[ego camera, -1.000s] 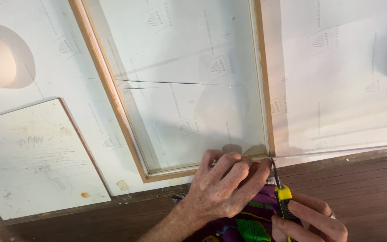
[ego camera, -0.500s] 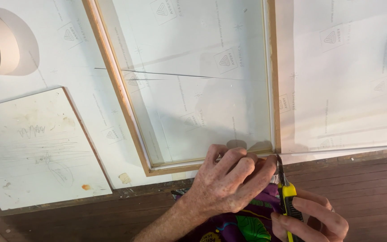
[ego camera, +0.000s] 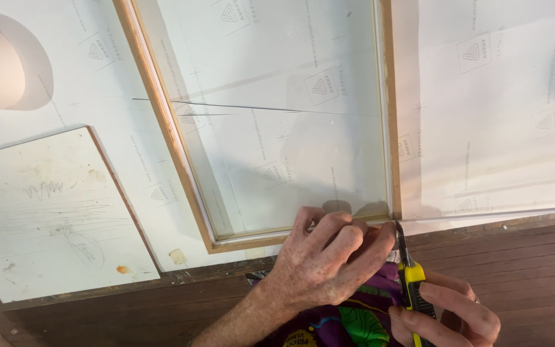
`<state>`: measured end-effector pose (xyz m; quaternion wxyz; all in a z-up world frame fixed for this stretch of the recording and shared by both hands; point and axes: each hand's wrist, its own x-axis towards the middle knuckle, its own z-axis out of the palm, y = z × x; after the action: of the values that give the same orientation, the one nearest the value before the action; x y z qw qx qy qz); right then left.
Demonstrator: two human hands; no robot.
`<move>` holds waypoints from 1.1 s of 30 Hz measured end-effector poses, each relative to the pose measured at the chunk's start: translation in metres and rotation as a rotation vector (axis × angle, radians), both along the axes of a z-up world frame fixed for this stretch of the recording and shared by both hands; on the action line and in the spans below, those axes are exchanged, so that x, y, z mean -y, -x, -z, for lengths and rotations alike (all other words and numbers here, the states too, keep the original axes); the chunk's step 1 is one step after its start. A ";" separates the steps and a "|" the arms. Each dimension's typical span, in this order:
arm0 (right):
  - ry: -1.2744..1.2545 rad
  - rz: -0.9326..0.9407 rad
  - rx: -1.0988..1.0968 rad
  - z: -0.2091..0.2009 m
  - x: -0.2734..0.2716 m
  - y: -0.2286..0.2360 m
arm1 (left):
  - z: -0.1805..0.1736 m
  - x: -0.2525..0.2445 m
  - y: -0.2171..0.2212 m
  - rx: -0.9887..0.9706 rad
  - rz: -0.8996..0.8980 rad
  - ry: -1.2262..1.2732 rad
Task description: Fitting and cutting spacers to size for a wooden picture frame using a utility knife
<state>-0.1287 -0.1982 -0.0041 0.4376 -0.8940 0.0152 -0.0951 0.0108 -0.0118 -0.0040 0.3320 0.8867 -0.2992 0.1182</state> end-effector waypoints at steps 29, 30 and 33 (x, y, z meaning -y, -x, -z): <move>0.016 0.004 0.075 0.006 -0.001 -0.002 | 0.000 0.001 -0.002 0.032 -0.002 -0.030; 0.011 -0.005 0.073 0.007 0.000 -0.002 | 0.001 0.001 -0.001 0.024 0.002 -0.026; -0.003 -0.001 0.064 0.006 -0.001 -0.001 | 0.000 0.000 -0.001 0.014 0.004 -0.027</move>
<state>-0.1275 -0.1969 -0.0104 0.4391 -0.8899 0.0009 -0.1234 0.0114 -0.0123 -0.0044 0.3180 0.8897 -0.3049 0.1197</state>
